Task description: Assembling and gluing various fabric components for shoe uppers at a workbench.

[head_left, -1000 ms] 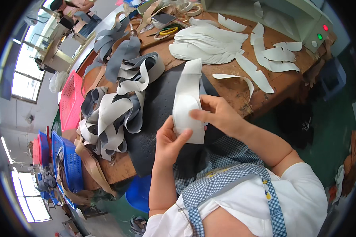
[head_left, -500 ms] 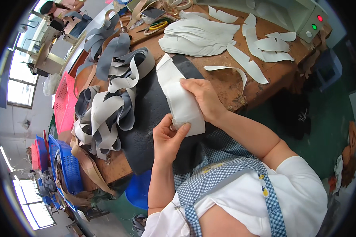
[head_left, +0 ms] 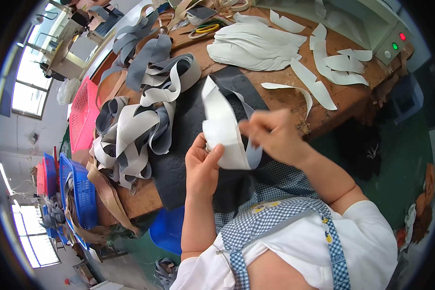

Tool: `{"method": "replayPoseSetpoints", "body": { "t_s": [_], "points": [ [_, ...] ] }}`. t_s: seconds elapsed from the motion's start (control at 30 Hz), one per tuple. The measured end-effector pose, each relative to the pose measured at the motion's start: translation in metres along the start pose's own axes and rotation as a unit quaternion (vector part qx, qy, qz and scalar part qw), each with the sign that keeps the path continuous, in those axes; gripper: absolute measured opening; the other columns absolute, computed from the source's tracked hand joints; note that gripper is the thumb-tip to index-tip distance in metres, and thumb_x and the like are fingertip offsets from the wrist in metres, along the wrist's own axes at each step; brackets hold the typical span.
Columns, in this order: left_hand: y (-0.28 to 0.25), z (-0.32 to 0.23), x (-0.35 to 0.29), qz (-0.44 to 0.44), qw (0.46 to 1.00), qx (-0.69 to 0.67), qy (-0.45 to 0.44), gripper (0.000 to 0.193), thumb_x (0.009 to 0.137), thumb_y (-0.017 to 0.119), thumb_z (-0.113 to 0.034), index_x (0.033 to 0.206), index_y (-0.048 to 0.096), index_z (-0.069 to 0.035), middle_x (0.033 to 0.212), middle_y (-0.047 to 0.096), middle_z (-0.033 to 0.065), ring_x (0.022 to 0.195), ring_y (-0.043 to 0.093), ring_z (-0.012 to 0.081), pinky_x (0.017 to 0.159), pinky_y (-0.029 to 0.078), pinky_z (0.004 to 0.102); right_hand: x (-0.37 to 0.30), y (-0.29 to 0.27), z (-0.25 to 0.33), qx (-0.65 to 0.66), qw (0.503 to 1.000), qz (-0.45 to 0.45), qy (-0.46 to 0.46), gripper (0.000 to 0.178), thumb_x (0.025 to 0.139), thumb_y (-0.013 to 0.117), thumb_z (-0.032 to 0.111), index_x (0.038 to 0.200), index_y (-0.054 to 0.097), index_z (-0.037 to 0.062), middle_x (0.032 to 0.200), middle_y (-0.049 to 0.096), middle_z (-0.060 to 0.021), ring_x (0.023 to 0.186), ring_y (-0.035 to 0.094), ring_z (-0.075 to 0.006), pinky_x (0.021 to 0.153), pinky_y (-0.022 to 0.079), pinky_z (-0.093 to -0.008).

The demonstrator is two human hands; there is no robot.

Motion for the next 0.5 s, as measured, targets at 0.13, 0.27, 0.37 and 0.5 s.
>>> {"method": "replayPoseSetpoints", "body": {
  "t_s": [0.13,0.27,0.37,0.5],
  "points": [
    [0.016,-0.010,-0.018,0.127,0.990,-0.038,-0.048,0.056,0.080,0.069,-0.007,0.125,0.043,0.013,0.108,0.064,0.0291,0.086,0.071,0.0341,0.060,0.063,0.0417,0.034,-0.047,0.043,-0.183,0.942,-0.048,-0.276,0.030,0.095,0.063,0.033,0.096,0.065,0.0023,0.099,0.066,-0.0092,0.098,0.061,-0.0185,0.085,0.048,-0.0335],
    [0.020,-0.022,-0.031,0.209,0.972,-0.081,-0.066,0.045,0.077,0.065,0.005,0.117,0.045,0.015,0.099,0.063,0.0336,0.076,0.071,0.0376,0.053,0.062,0.0451,0.058,-0.018,0.026,-0.009,0.919,0.371,-0.133,0.060,0.096,0.048,0.058,0.120,0.061,0.0046,0.123,0.063,-0.0109,0.114,0.058,-0.0230,0.093,0.047,-0.0347],
    [0.006,-0.038,-0.035,0.212,0.976,-0.006,-0.046,0.034,0.076,0.065,0.009,0.107,0.051,0.012,0.094,0.066,0.0290,0.072,0.072,0.0336,0.057,0.062,0.0415,0.030,0.007,-0.030,0.270,0.733,0.608,0.140,0.063,0.085,0.075,0.040,0.123,0.057,-0.0067,0.117,0.065,-0.0161,0.101,0.066,-0.0210,0.078,0.053,-0.0297],
    [-0.012,-0.068,-0.010,0.087,0.828,0.523,0.183,0.025,0.086,0.054,0.007,0.108,0.065,-0.001,0.097,0.072,0.0110,0.079,0.071,0.0193,0.074,0.054,0.0275,-0.003,0.005,-0.024,0.335,0.717,0.599,0.122,0.047,0.077,0.081,0.015,0.112,0.064,-0.0111,0.085,0.072,-0.0165,0.075,0.072,-0.0223,0.066,0.055,-0.0293]
  ]
}}
Point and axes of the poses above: each hand's wrist, its own x-axis towards the middle knuckle, its own y-axis out of the palm, z = x × y, the point moved 4 cm from there along x, towards the middle knuckle
